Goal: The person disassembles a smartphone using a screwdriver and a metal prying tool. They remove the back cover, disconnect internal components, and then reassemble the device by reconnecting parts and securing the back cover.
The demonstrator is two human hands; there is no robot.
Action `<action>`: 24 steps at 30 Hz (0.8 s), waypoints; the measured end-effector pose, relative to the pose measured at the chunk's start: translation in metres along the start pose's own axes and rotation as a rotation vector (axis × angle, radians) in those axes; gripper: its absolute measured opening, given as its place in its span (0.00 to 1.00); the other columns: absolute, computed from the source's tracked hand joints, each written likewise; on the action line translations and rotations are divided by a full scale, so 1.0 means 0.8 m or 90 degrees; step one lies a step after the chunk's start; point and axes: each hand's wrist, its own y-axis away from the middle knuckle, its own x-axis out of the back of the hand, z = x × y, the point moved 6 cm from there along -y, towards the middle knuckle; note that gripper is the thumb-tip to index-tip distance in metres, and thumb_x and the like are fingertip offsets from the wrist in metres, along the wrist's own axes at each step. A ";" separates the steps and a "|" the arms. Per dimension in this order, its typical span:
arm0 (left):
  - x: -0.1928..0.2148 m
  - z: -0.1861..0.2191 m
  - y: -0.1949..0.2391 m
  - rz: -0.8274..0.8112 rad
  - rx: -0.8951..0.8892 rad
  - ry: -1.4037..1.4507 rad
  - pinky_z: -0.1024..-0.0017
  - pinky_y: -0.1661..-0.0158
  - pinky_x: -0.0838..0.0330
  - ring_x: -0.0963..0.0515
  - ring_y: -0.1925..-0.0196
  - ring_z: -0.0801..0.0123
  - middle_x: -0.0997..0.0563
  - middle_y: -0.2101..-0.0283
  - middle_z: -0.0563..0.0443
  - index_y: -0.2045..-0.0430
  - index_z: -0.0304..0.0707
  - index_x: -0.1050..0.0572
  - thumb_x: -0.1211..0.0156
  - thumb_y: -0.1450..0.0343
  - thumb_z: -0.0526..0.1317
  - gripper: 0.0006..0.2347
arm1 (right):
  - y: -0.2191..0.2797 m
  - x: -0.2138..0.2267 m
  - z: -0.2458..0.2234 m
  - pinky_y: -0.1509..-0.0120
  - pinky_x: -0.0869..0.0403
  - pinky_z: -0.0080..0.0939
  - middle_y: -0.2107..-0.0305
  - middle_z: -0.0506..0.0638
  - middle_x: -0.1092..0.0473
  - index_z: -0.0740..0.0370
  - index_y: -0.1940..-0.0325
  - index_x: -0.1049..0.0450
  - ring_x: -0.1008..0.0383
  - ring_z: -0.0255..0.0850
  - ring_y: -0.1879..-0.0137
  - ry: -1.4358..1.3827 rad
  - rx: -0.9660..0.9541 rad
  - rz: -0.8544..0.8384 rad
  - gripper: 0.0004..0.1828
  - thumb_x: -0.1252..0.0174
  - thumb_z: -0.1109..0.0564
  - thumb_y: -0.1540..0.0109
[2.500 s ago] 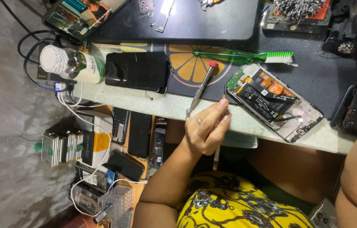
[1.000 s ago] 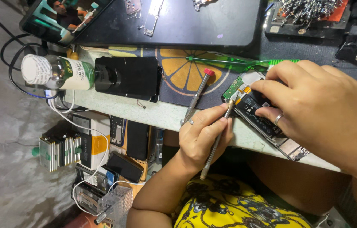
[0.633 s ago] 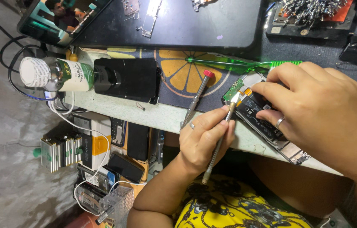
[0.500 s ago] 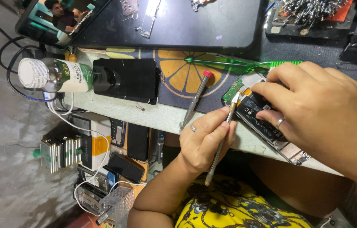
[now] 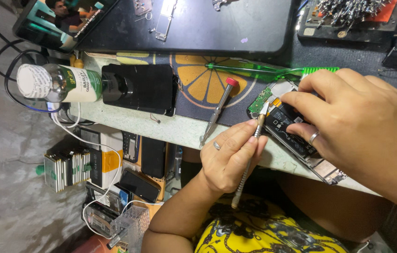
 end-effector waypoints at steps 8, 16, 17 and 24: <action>0.001 0.001 -0.001 -0.008 0.002 -0.008 0.60 0.56 0.15 0.14 0.56 0.44 0.20 0.54 0.28 0.62 0.21 0.27 0.29 0.31 0.23 0.11 | 0.000 0.000 0.000 0.53 0.28 0.46 0.59 0.46 0.26 0.55 0.52 0.20 0.26 0.46 0.56 0.005 0.001 0.003 0.24 0.34 0.47 0.50; 0.003 0.000 -0.004 -0.020 0.014 0.011 0.60 0.56 0.15 0.14 0.55 0.44 0.20 0.54 0.29 0.63 0.22 0.27 0.31 0.30 0.23 0.09 | 0.000 0.001 -0.001 0.54 0.28 0.46 0.60 0.46 0.26 0.55 0.52 0.20 0.25 0.46 0.56 0.002 -0.003 0.001 0.23 0.34 0.47 0.49; 0.003 0.000 -0.003 -0.018 0.024 0.012 0.61 0.56 0.15 0.14 0.55 0.45 0.20 0.54 0.30 0.63 0.22 0.27 0.31 0.30 0.23 0.09 | 0.000 0.001 -0.001 0.54 0.28 0.46 0.60 0.46 0.26 0.55 0.52 0.20 0.25 0.45 0.56 0.004 -0.003 0.002 0.23 0.34 0.47 0.49; 0.001 0.000 -0.001 -0.022 0.028 -0.006 0.61 0.56 0.15 0.14 0.55 0.46 0.20 0.52 0.30 0.60 0.23 0.27 0.29 0.30 0.24 0.11 | -0.001 0.001 -0.001 0.53 0.28 0.46 0.60 0.46 0.27 0.55 0.52 0.20 0.26 0.45 0.56 0.000 -0.004 0.003 0.23 0.34 0.47 0.50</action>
